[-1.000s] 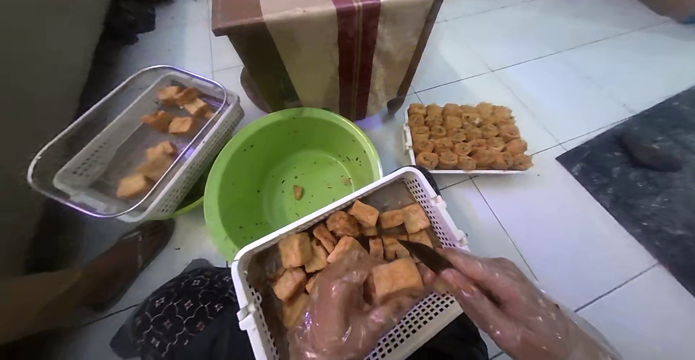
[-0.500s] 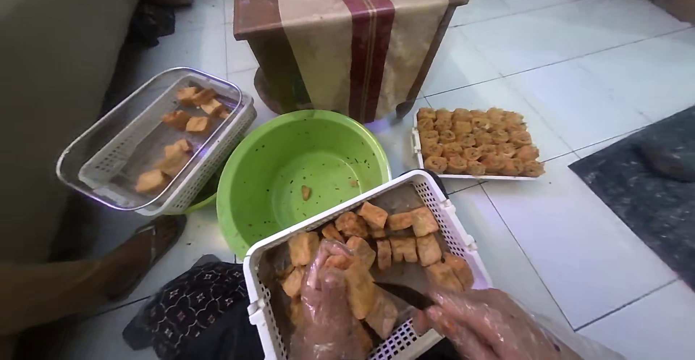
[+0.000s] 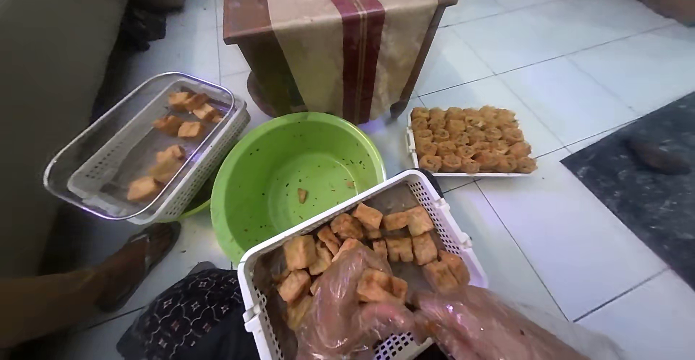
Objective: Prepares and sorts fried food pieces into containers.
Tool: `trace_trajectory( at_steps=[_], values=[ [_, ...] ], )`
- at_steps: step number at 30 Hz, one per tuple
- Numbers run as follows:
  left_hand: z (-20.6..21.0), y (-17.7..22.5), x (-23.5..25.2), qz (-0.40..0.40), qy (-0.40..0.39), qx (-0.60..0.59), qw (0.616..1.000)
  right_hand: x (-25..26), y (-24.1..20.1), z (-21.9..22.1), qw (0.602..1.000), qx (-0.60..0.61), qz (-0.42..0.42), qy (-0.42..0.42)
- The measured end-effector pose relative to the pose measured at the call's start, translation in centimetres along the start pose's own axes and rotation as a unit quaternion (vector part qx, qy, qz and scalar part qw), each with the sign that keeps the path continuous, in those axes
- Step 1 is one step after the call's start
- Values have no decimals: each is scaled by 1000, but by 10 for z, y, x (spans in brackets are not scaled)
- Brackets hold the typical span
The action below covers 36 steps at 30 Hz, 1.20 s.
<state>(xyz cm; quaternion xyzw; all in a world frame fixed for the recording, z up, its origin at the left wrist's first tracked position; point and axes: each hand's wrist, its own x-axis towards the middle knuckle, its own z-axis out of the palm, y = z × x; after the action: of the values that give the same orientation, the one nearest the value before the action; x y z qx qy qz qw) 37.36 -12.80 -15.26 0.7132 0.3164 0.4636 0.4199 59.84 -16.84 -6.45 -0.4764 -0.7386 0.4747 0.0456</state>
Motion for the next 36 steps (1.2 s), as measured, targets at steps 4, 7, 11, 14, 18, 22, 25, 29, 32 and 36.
trace_trajectory(
  at_steps=[4,7,11,14,18,22,25,29,32,36],
  values=[
    [1,-7,-3,-67,-16,80,994,-23,26,-20,1000,-22,17,10],
    [10,-7,2,-132,-137,304,934,-39,59,-26,990,-62,11,123],
    [66,-19,-1,-16,-164,368,915,-43,69,-32,976,-73,54,197],
    [108,-31,-2,41,-236,333,912,-38,68,-27,976,-43,57,207],
    [128,-49,-9,86,-196,373,903,-35,70,-23,973,-33,42,223],
    [109,-45,-8,28,-237,330,913,-34,72,-23,972,-34,53,228],
    [80,-44,-6,-102,-226,113,962,-31,71,-22,967,-2,20,256],
    [49,-31,-11,-201,-42,-201,958,-26,65,-16,970,51,-48,233],
    [35,-4,-8,-311,84,-300,898,-15,51,-5,978,53,-74,186],
    [37,19,10,-404,278,-343,801,-6,32,3,987,55,-54,140]
  ],
)
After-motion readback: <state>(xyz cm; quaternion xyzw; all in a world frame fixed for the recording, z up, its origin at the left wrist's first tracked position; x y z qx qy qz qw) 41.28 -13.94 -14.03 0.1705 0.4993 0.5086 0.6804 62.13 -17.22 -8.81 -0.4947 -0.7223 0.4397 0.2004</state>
